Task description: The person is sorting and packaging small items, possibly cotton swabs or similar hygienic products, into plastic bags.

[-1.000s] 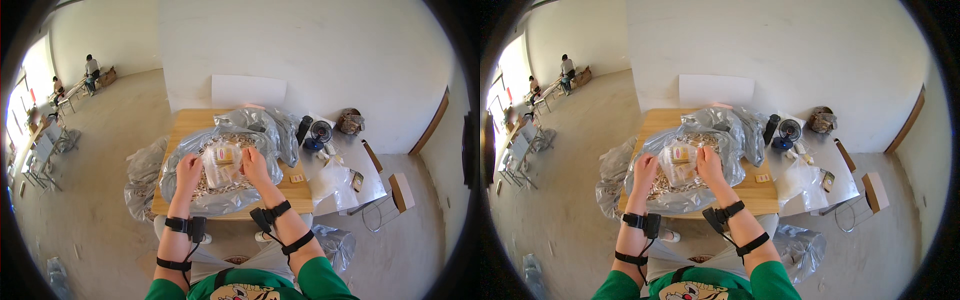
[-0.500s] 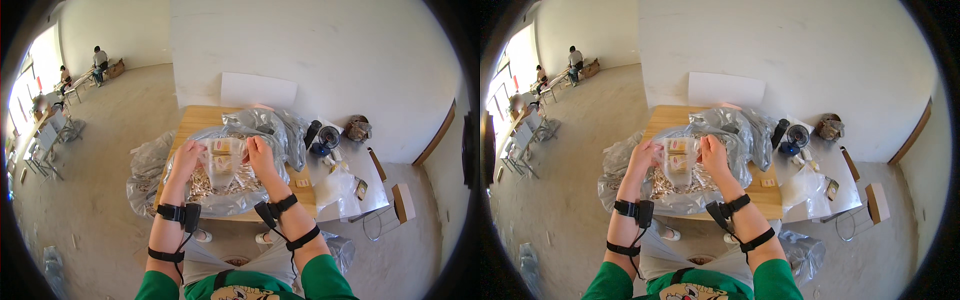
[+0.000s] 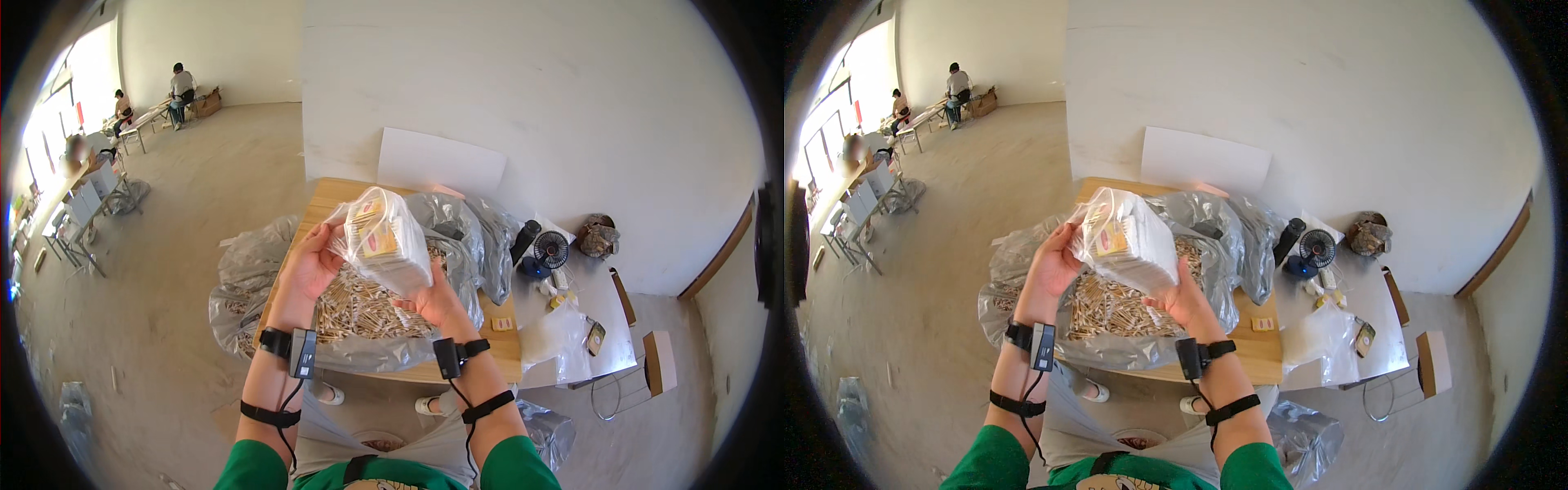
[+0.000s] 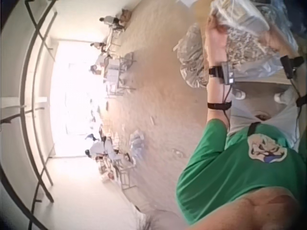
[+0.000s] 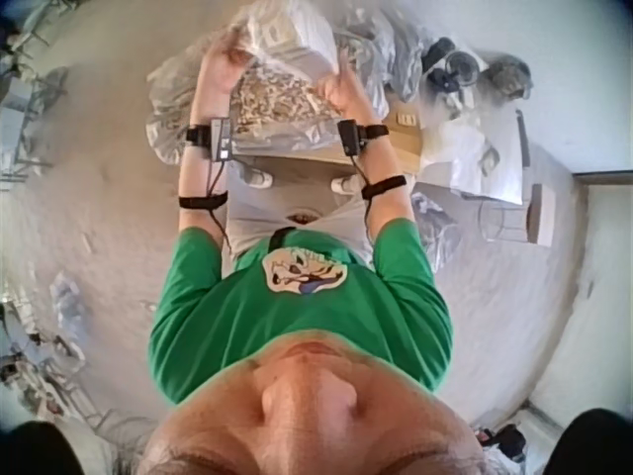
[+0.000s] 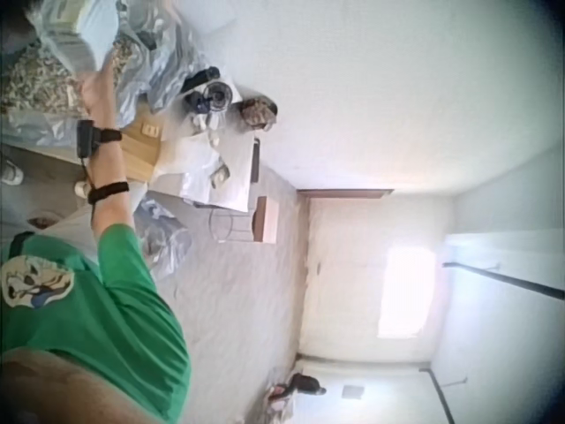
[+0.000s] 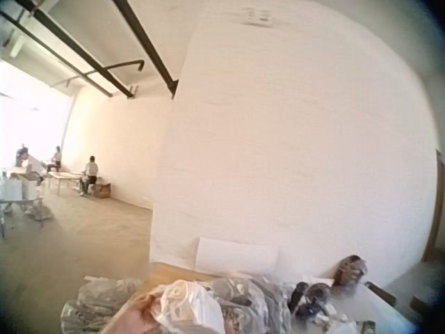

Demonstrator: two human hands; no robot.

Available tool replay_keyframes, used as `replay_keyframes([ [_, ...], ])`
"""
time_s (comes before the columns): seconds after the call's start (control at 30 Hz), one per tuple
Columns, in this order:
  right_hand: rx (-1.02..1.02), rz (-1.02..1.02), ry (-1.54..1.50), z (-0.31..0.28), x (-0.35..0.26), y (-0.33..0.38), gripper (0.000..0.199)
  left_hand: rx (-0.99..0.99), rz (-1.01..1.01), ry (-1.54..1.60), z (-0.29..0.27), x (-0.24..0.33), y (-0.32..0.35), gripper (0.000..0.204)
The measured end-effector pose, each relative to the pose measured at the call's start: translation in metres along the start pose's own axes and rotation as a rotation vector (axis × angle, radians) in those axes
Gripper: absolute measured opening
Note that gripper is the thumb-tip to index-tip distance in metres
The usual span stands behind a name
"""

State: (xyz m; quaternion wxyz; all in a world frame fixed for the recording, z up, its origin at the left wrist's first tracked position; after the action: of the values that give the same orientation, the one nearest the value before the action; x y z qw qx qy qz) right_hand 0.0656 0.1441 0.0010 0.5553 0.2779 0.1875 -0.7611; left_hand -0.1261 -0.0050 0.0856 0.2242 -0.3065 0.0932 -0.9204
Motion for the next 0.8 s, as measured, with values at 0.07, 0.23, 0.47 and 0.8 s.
replay_keyframes([
  [0.07,0.066,0.007,0.026,0.003,-0.005,0.007,0.063,-0.052,0.014,0.136,-0.023,-0.009,-0.005,0.021],
  [0.23,0.373,-0.192,0.334,0.004,-0.045,0.014,0.053,0.217,-0.095,-0.243,-0.074,-0.031,-0.017,0.017],
  [0.47,0.583,-0.348,0.751,0.007,-0.087,0.003,0.053,0.311,0.339,-2.584,-0.097,-0.027,0.004,0.062],
  [0.8,0.429,-0.387,0.797,0.066,-0.083,-0.062,0.053,0.664,0.072,-2.011,-0.117,0.063,-0.036,0.023],
])
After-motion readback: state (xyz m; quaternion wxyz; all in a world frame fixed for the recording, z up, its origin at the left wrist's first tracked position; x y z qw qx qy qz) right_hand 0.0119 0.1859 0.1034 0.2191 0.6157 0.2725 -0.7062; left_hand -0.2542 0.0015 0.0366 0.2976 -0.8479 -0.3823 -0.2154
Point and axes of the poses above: each hand's wrist, its own y-axis away from the middle knuckle, its own z-axis out of the palm, x = y × z, the point moved 2 cm from there along -y, towards the middle knuckle, and after that the axes turned 5 degrees about -x, right-handed, at the moved point
